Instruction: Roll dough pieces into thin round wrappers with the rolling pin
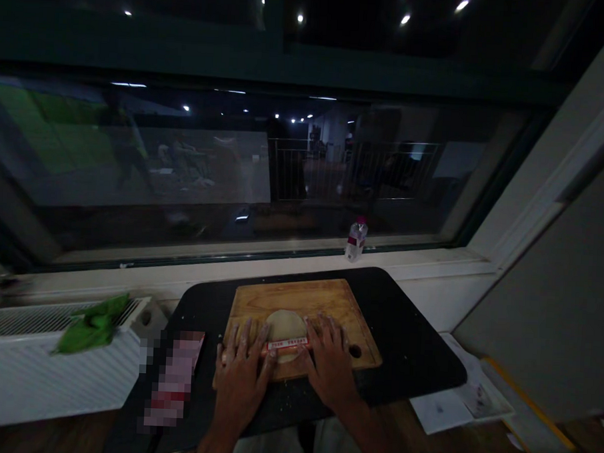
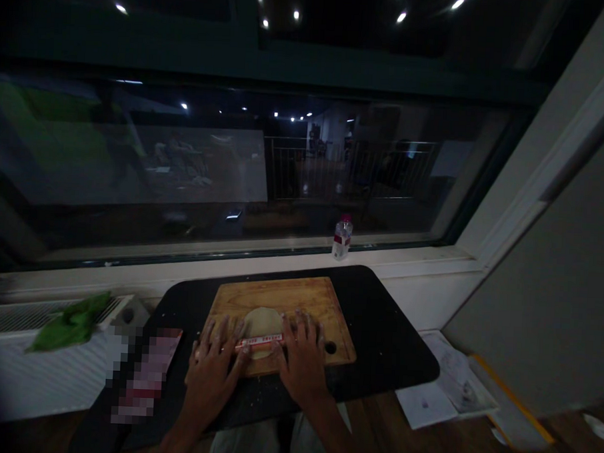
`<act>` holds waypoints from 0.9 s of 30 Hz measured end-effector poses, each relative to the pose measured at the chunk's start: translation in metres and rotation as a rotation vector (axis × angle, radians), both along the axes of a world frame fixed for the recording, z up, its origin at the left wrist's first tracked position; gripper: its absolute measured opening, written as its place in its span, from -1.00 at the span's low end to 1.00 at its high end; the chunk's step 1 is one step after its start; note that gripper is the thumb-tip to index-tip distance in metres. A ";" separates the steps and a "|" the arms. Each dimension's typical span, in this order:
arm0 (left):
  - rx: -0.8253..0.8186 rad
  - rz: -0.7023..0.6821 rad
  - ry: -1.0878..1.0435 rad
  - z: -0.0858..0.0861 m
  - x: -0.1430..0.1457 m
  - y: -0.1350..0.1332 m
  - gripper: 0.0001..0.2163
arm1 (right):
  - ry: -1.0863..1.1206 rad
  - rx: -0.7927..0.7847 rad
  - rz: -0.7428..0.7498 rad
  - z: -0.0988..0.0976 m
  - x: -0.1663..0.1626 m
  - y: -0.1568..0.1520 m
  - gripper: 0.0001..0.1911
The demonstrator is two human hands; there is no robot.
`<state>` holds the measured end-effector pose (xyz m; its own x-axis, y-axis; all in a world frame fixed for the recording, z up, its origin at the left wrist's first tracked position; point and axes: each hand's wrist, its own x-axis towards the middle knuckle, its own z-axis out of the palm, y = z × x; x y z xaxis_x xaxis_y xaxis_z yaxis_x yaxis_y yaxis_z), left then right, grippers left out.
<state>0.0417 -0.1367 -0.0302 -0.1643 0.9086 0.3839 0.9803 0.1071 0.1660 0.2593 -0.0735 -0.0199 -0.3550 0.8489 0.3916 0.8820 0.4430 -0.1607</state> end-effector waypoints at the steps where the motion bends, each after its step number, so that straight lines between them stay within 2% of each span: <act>1: 0.001 0.006 -0.001 0.001 0.001 0.001 -0.47 | -0.004 0.002 0.001 -0.001 0.000 0.001 -0.39; 6: -0.003 0.019 0.004 0.007 0.002 0.004 -0.49 | -0.013 -0.004 -0.008 -0.003 -0.003 0.004 -0.38; 17: -0.045 0.012 0.032 0.022 -0.007 0.033 -0.49 | -0.023 -0.012 -0.014 0.018 -0.016 0.033 -0.43; 27: -0.106 0.074 0.104 0.045 -0.011 0.093 -0.51 | -0.012 -0.055 -0.063 0.021 -0.040 0.093 -0.43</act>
